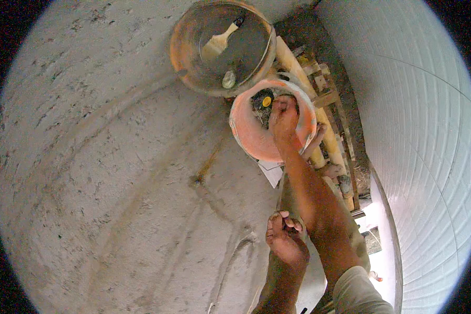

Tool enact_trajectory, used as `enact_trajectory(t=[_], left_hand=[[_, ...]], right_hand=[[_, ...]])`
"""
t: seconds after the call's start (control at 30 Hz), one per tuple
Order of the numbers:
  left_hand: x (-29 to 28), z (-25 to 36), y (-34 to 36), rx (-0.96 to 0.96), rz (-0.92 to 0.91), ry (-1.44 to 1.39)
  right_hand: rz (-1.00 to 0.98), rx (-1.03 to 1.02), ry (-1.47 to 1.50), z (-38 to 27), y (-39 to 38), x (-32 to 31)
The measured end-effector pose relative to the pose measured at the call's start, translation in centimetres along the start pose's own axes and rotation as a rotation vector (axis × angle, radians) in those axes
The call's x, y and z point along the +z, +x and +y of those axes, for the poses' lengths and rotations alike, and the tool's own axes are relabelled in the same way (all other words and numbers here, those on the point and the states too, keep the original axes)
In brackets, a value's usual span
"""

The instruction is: The person is installing white tiles on a curved wall using a hammer and trowel. They tap tiles into place, apply mortar, and adjust the tiles to ensure proper alignment.

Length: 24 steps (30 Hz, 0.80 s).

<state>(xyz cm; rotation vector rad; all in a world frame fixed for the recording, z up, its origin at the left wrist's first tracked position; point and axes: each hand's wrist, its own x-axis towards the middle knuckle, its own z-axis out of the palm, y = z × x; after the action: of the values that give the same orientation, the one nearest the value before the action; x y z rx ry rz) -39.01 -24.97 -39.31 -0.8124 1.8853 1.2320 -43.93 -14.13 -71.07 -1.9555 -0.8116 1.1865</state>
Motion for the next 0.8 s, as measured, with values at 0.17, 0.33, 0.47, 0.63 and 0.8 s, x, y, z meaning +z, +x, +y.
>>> enact_trajectory(t=[0.17,0.33,0.47,0.63,0.8], left_hand=[[0.2,0.3,0.0,0.007,-0.008,-0.007],[0.4,-0.2,-0.1,0.01,0.002,-0.03],[0.1,-0.5,-0.2,0.019,-0.041,-0.025],[0.5,-0.5,-0.3,0.026,-0.037,0.01],[-0.2,-1.2,0.1,0.049,-0.122,-0.003]], right_hand=[[-0.184,0.441,0.484,-4.1,-2.3,-2.1],[-0.332,0.644,0.788,-5.3,-2.6,-4.5],[-0.416,0.48,0.483,-4.1,-2.8,-4.9],[-0.588,-0.063,-0.381,0.7,-3.2,-4.8],[-0.08,-0.265,-0.764,-0.4,-4.6,-2.6]])
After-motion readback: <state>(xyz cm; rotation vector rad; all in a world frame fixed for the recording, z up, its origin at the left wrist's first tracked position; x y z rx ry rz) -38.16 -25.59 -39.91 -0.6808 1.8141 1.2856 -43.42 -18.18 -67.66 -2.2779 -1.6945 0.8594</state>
